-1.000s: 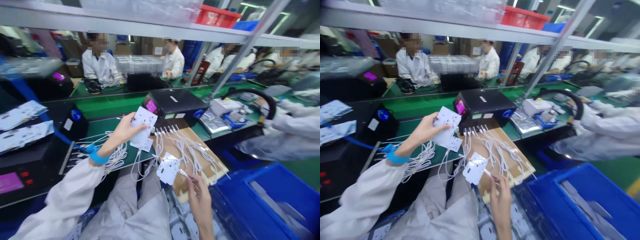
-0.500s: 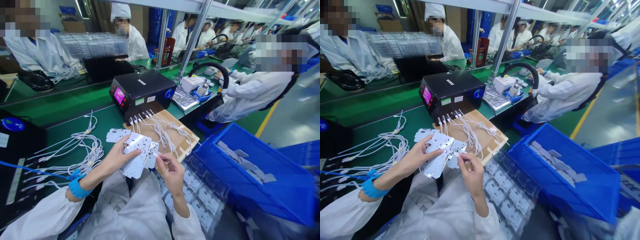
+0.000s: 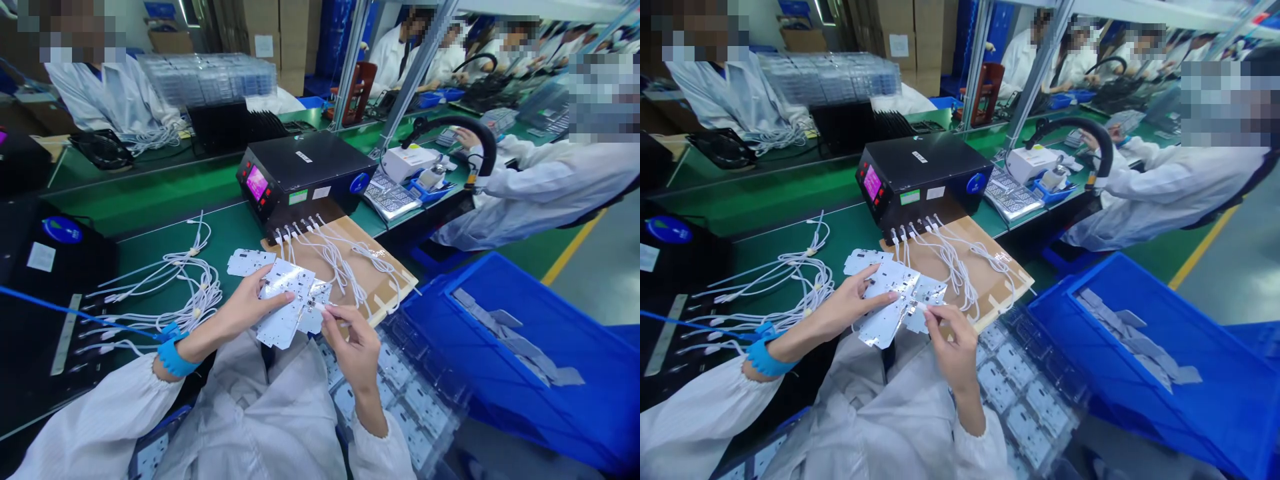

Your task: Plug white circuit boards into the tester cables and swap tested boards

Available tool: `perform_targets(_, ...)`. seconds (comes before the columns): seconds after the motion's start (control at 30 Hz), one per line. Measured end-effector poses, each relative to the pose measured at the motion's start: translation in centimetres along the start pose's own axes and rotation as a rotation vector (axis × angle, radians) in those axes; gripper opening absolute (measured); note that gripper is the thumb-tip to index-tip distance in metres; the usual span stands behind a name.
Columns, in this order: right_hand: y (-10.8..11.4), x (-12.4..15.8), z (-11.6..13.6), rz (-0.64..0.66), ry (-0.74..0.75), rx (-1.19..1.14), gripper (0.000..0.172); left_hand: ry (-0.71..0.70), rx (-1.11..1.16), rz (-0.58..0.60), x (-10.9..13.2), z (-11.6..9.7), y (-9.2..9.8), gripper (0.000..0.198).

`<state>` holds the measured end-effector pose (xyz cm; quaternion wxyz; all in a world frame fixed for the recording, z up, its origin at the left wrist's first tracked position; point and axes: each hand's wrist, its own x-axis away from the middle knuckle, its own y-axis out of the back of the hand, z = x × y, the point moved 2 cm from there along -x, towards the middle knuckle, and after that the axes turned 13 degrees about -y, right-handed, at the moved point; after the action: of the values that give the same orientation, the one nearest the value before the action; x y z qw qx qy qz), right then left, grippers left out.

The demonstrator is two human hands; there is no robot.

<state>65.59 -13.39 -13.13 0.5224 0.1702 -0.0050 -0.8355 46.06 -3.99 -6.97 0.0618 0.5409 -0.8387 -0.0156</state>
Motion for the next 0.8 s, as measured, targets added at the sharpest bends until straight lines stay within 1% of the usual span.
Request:
perform_targets(0.13, 0.2, -0.1, 0.2, 0.033, 0.020, 0.037, 0.014, -0.030, 0.036, 0.024, -0.1, 1.1, 0.0, 0.072)
perform_targets(0.2, 0.2, -0.1, 0.1, 0.042, 0.014, 0.038, 0.013, -0.043, 0.018, 0.024, -0.2, 1.5, 0.0, 0.076)
perform_targets(0.3, 0.1, -0.1, -0.1, 0.045, -0.021, 0.031, 0.011, -0.040, -0.035, 0.017, -0.3, 1.7, -0.2, 0.082)
perform_targets(0.37, 0.1, -0.1, -0.2, 0.047, -0.068, 0.019, 0.009, -0.021, -0.030, 0.028, -0.4, 1.6, -0.4, 0.082)
perform_targets(0.43, 0.3, -0.1, -0.4, 0.093, -0.160, -0.030, 0.008, 0.015, 0.003, 0.063, -0.3, 1.1, -0.5, 0.082)
perform_targets(0.47, 0.6, -0.1, -0.5, 0.138, -0.222, -0.072, 0.011, 0.042, 0.024, 0.086, -0.2, 0.9, -0.6, 0.082)
perform_targets(0.53, 1.6, -0.2, -0.7, 0.237, -0.372, -0.160, 0.023, 0.102, 0.070, 0.135, 0.1, 0.5, -0.5, 0.085)
perform_targets(0.57, 2.3, -0.3, -0.9, 0.270, -0.449, -0.197, 0.029, 0.127, 0.089, 0.156, 0.2, 0.4, -0.4, 0.086)
perform_targets(0.6, 3.1, -0.6, -1.1, 0.272, -0.517, -0.232, 0.035, 0.144, 0.101, 0.171, 0.4, 0.4, -0.2, 0.087)
perform_targets(0.63, 3.9, -0.9, -1.2, 0.230, -0.572, -0.271, 0.039, 0.154, 0.106, 0.185, 0.6, 0.5, -0.1, 0.087)
perform_targets(0.67, 4.7, -1.3, -1.3, 0.156, -0.609, -0.322, 0.043, 0.156, 0.105, 0.196, 0.8, 0.6, 0.0, 0.087)
perform_targets(0.73, 5.7, -2.3, -1.4, 0.012, -0.625, -0.472, 0.055, 0.154, 0.083, 0.201, 1.0, 1.1, 0.0, 0.087)
perform_targets(0.77, 5.9, -2.8, -1.3, -0.015, -0.623, -0.550, 0.060, 0.153, 0.066, 0.200, 1.1, 1.4, -0.1, 0.087)
perform_targets(0.8, 5.8, -3.3, -1.1, -0.008, -0.618, -0.619, 0.061, 0.149, 0.049, 0.197, 1.1, 1.7, -0.3, 0.085)
